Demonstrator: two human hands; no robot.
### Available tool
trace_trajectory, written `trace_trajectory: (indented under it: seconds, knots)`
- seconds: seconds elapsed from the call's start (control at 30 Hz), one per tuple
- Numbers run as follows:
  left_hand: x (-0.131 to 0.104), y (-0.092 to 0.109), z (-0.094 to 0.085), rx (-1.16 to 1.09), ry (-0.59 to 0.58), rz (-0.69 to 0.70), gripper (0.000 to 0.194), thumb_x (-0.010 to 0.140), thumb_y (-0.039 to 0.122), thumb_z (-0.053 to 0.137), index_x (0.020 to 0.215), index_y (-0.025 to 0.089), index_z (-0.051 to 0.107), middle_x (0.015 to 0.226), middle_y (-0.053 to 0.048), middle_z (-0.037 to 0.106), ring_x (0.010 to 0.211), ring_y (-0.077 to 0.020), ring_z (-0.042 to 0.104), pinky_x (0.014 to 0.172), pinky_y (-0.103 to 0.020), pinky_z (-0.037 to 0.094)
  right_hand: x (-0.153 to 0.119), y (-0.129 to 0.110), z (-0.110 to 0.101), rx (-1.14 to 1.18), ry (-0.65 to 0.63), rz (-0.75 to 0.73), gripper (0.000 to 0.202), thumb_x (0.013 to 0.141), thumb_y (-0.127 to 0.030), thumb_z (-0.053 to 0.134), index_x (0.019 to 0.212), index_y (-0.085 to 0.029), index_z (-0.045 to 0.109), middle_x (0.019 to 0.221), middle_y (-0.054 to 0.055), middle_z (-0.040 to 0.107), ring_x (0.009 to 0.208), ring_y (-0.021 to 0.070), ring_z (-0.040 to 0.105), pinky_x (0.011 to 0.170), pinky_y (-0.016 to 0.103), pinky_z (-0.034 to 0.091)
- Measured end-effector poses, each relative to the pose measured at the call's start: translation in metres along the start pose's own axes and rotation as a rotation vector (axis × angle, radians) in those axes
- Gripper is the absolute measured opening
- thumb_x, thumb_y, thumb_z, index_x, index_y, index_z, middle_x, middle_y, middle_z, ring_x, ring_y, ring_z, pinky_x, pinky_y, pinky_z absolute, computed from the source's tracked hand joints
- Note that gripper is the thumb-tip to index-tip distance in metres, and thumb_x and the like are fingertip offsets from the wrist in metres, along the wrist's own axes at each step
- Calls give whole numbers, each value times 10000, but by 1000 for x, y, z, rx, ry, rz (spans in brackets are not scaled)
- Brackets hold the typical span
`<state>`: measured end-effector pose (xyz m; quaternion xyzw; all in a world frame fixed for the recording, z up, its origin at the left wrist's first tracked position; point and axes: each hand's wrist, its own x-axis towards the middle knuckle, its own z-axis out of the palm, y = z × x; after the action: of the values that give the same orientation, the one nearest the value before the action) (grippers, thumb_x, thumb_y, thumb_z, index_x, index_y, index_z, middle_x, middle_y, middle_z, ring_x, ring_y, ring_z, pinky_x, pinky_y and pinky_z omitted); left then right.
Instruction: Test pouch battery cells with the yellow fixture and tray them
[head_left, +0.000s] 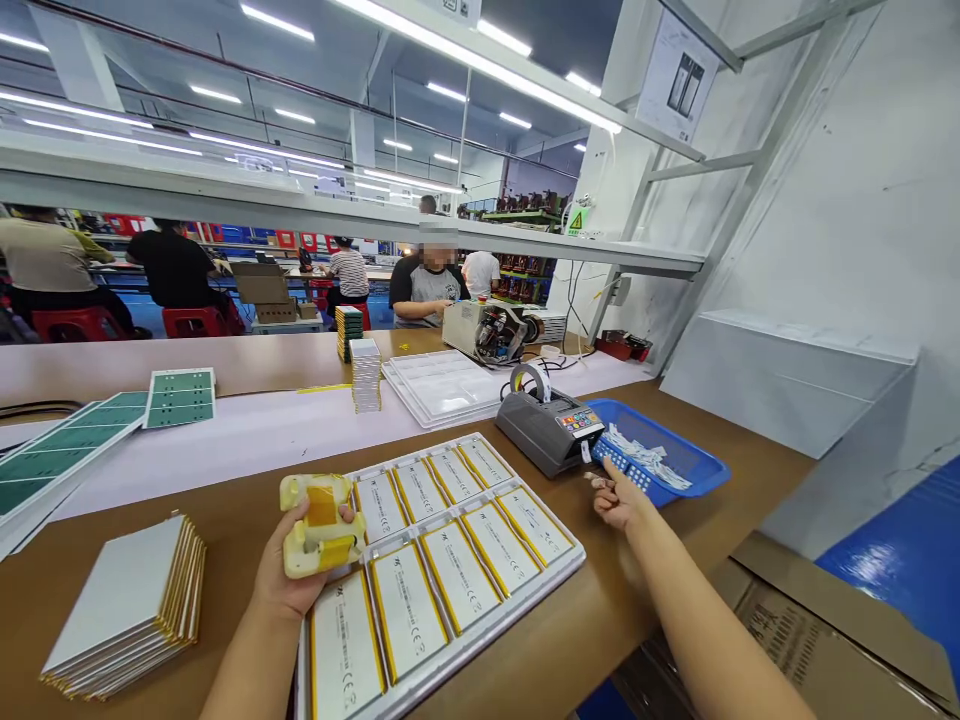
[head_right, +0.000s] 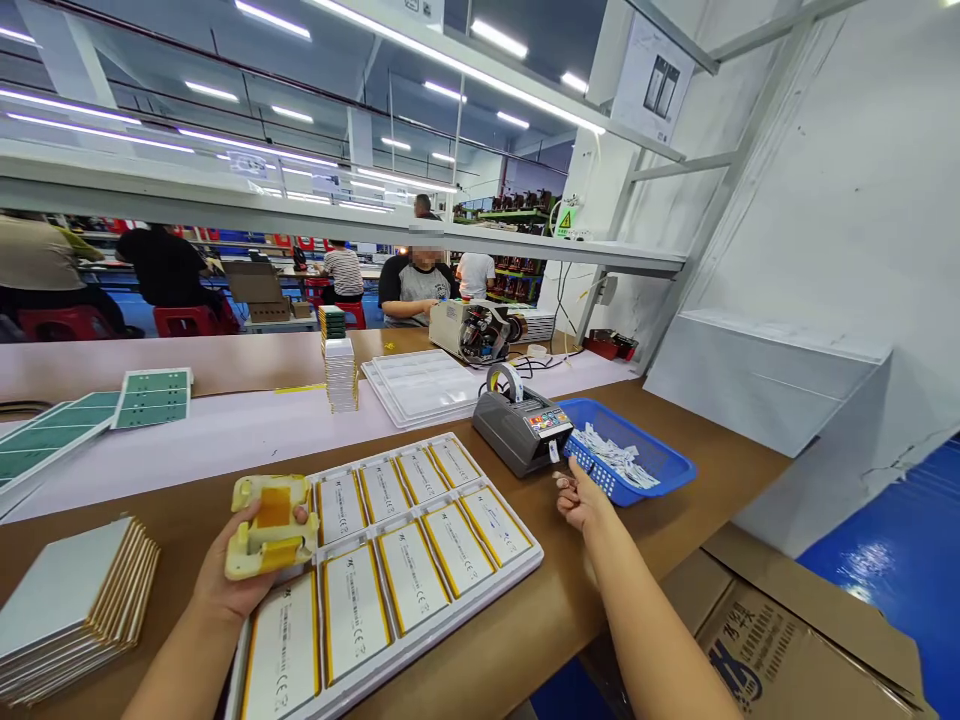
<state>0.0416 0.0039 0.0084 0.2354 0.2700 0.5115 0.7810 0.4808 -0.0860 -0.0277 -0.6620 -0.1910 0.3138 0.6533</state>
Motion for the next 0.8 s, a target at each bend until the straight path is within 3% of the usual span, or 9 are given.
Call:
trace_trajectory:
  seconds: [0.13, 0.23, 0.3, 0.37, 0.43, 0.5, 0.6, 0.7, 0.8]
  knots:
    - [0, -1, 0, -17, -10, 10, 259, 711, 198, 535, 966, 160, 563, 782, -109, 616, 696, -260, 605, 642, -530, 486, 1, -9, 23, 53, 8, -42, 375, 741, -458, 521, 555, -205, 316, 383, -120, 224, 294, 25, 115, 289, 160, 144]
    - [0, -2, -1, -48, 1, 11, 263, 708, 184, 534, 969, 167, 557, 800, -100, 614, 679, -238, 601, 640, -503, 493, -12, -22, 42, 62, -10, -134, 349, 686, -449, 586, 595, -195, 364, 422, -115, 245, 333, 27, 157, 325, 156, 158]
    - [1, -3, -2, -59, 7, -8, 267, 703, 174, 534, 969, 161, 554, 815, -104, 612, 679, -230, 599, 637, -475, 498, -30, -29, 56, -113, -272, -246, 305, 626, -416, 650, 631, -183, 455, 493, -83, 369, 404, 39, 296, 386, 166, 258]
    - [2, -3, -3, -65, 2, -25, 262, 703, 179, 533, 963, 151, 554, 795, -105, 608, 680, -228, 597, 631, -448, 501, -49, -33, 69, -508, -745, -406, 289, 583, -400, 687, 669, -167, 539, 635, -33, 492, 563, 82, 435, 525, 202, 365]
    - [2, -3, -4, -58, -5, -30, 251, 712, 197, 529, 956, 145, 556, 759, -102, 602, 677, -231, 594, 620, -441, 501, -63, -35, 82, -949, -1161, -546, 319, 586, -418, 682, 744, -158, 588, 786, 13, 537, 728, 136, 483, 660, 243, 388]
    - [3, -3, -4, -43, -14, -17, 246, 723, 214, 522, 957, 146, 557, 735, -96, 597, 674, -234, 591, 612, -447, 499, -70, -35, 95, -1234, -1307, -601, 385, 580, -430, 685, 838, -158, 597, 893, 42, 538, 798, 167, 489, 693, 257, 380]
    - [3, -3, -3, -32, -25, -16, 236, 732, 221, 518, 952, 149, 559, 733, -93, 596, 676, -231, 589, 606, -442, 499, -70, -30, 112, -1439, -1236, -603, 491, 513, -440, 722, 896, -172, 576, 952, 54, 536, 777, 180, 503, 622, 244, 370]
    - [2, -3, -1, -36, -35, -31, 218, 729, 218, 521, 932, 149, 562, 744, -93, 597, 673, -231, 589, 596, -444, 500, -66, -21, 121, -1420, -1094, -590, 584, 451, -422, 758, 937, -182, 540, 947, 49, 556, 768, 184, 513, 584, 230, 360]
    - [1, -3, 1, -67, -17, -33, 211, 716, 186, 525, 920, 154, 562, 781, -94, 602, 672, -229, 593, 611, -458, 502, -61, -9, 119, -1270, -937, -606, 411, 587, -359, 694, 933, -201, 538, 907, 27, 595, 775, 178, 528, 624, 236, 375]
